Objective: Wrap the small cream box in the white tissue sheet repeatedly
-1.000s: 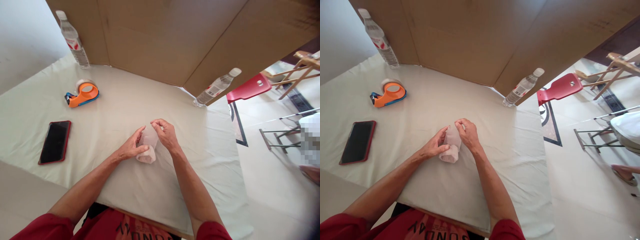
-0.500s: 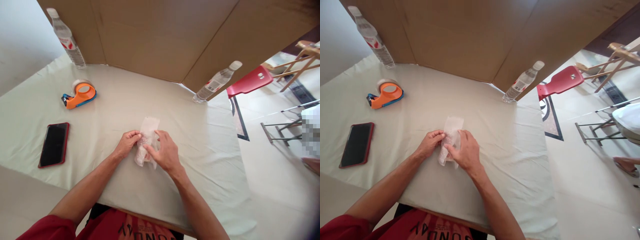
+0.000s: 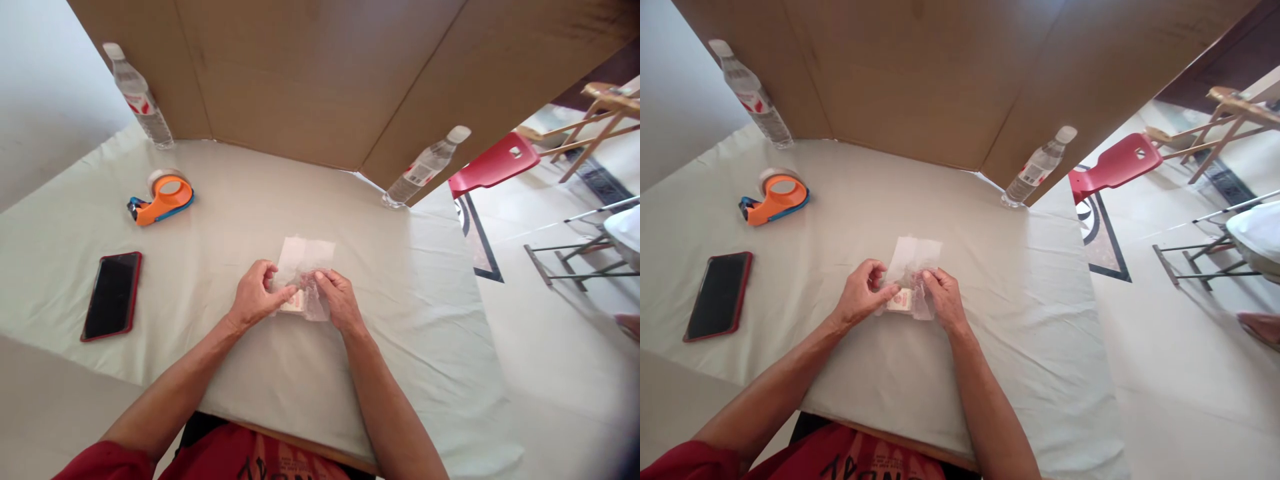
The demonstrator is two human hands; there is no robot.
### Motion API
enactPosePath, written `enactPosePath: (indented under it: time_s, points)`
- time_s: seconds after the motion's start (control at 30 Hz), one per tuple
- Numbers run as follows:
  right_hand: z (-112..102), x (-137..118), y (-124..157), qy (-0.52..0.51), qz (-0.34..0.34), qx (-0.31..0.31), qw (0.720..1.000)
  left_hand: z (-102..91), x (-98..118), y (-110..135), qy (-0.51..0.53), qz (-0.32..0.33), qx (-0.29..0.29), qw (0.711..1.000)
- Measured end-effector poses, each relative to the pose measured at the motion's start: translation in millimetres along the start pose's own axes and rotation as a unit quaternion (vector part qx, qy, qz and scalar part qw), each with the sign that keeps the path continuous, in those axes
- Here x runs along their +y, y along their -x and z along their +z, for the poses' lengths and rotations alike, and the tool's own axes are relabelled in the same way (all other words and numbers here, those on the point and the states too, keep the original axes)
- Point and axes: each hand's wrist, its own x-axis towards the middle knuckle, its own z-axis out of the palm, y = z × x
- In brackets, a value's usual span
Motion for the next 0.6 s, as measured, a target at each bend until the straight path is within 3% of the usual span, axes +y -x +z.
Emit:
enactPosePath:
  time_s: [0.13,0.27,0.37,0.5,0.57,0.6]
  points:
    - [3,-2,-2,0.014,-0.023,-0.026,0.999,-0.4,-3,-3,-0.014,-0.034,-0.016,0.999]
    - [-13,5,-12,0.074,-0.022,0.068,0.995,-12.7,-14,-18,0.080,-0.096,0.011,0.992]
    - [-29,8,-16,0.173,-0.040,0.140,0.974,-25.8,-22,-27,0.044,-0.112,0.048,0.992]
    - [-34,-5,-4,0.273,-0.131,0.243,0.922,-35.6,-20,-27,-0.050,-0.025,0.131,0.990]
    - [-29,-14,5,0.282,-0.169,0.193,0.925,-34.7,-14,-21,-0.046,0.055,0.138,0.988]
    - [-25,-18,8,0.283,-0.173,0.142,0.933,-32.8,-12,-18,-0.042,0.102,0.109,0.988]
